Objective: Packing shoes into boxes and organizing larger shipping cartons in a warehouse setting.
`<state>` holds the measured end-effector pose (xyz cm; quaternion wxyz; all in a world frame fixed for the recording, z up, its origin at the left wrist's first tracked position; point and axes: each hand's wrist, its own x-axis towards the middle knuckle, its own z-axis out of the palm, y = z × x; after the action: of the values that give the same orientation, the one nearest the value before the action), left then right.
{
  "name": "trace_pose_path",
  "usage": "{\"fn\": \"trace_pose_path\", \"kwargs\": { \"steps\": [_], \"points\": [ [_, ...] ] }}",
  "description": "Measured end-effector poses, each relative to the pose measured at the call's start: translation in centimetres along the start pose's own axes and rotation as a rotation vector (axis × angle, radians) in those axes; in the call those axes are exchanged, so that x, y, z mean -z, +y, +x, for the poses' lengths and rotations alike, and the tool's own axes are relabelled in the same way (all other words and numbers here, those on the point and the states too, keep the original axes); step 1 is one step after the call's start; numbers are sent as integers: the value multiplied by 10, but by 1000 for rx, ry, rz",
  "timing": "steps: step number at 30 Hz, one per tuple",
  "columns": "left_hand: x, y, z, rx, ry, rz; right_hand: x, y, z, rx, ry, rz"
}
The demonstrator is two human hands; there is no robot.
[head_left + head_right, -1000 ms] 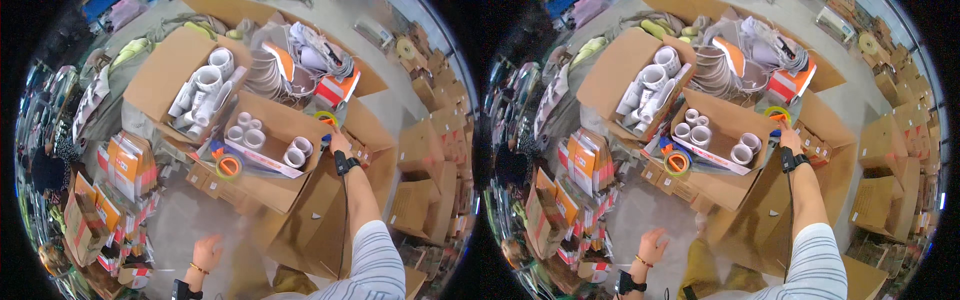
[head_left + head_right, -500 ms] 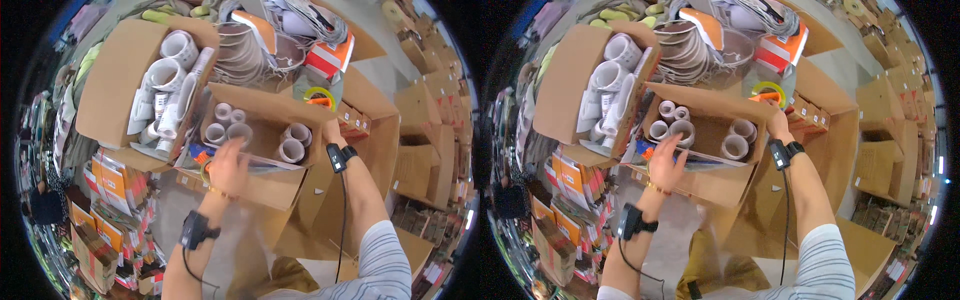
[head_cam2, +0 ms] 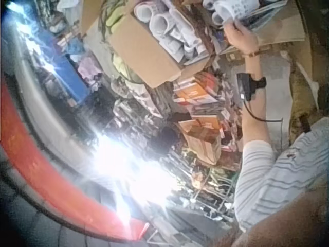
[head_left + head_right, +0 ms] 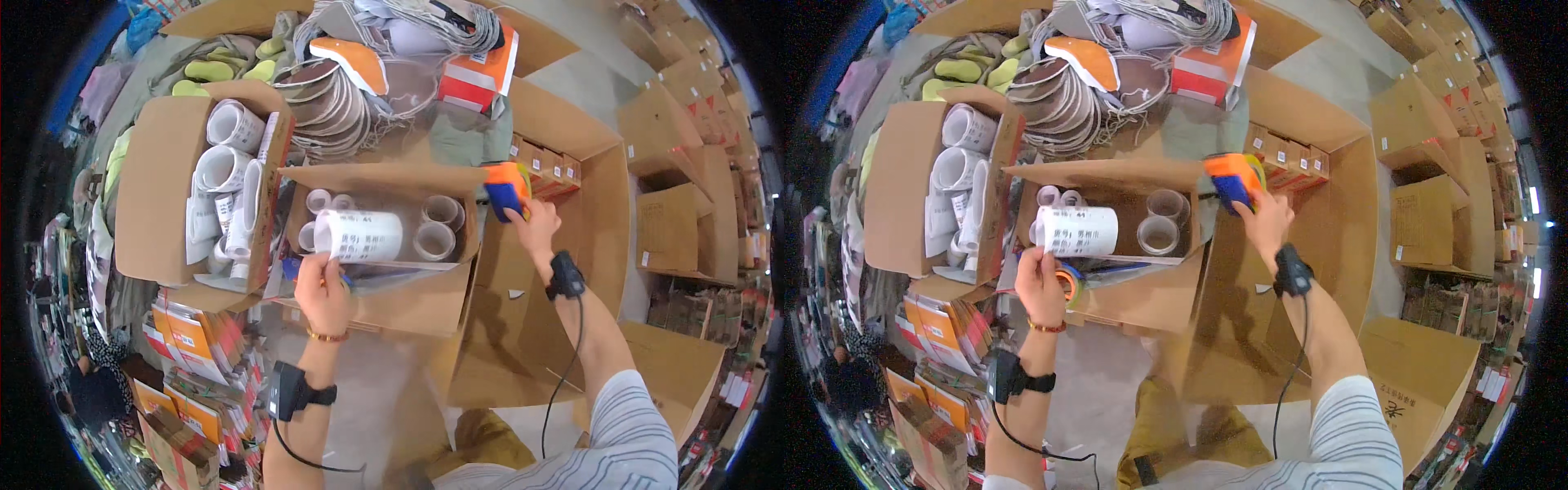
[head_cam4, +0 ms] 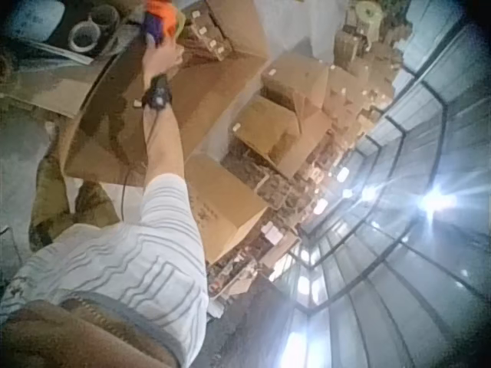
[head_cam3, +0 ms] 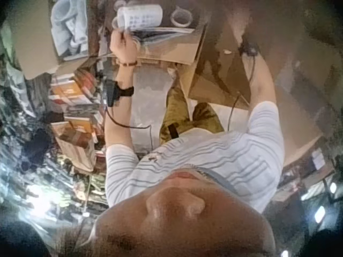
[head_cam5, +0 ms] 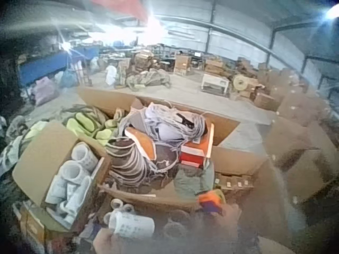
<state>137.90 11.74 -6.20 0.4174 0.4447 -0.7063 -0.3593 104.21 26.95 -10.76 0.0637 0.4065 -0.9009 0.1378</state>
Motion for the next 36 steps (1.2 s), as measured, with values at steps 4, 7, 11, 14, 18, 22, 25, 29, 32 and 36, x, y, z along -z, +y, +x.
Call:
{"fn": "trace_pose_path", "kwargs": {
  "steps": [4,7,11,14,18,22,25,29,32,36],
  "points": [
    [26,16,-42,399,106,-262,33,6,-88,-14,5,174],
    [37,14,-69,482,188,-243,73,-27,-146,322,-109,262],
    [46,21,-86,582,171,-304,56,-84,-178,479,-409,369],
    [44,27,-87,554,190,-365,20,-124,-176,447,-421,271],
    [47,29,-85,536,150,-407,16,-150,-166,230,-443,339],
    [55,27,-90,498,-32,-327,67,-160,-141,146,-219,883],
    [51,36,-87,265,-230,-318,107,-175,-109,293,-339,998],
    [53,52,-79,143,-296,-365,126,-185,-94,279,-802,997],
    [58,64,-76,116,-274,-278,132,-183,-96,238,-737,1086],
    [66,72,-75,66,-370,-314,140,-181,-91,-90,-999,1534]
  ]
}}
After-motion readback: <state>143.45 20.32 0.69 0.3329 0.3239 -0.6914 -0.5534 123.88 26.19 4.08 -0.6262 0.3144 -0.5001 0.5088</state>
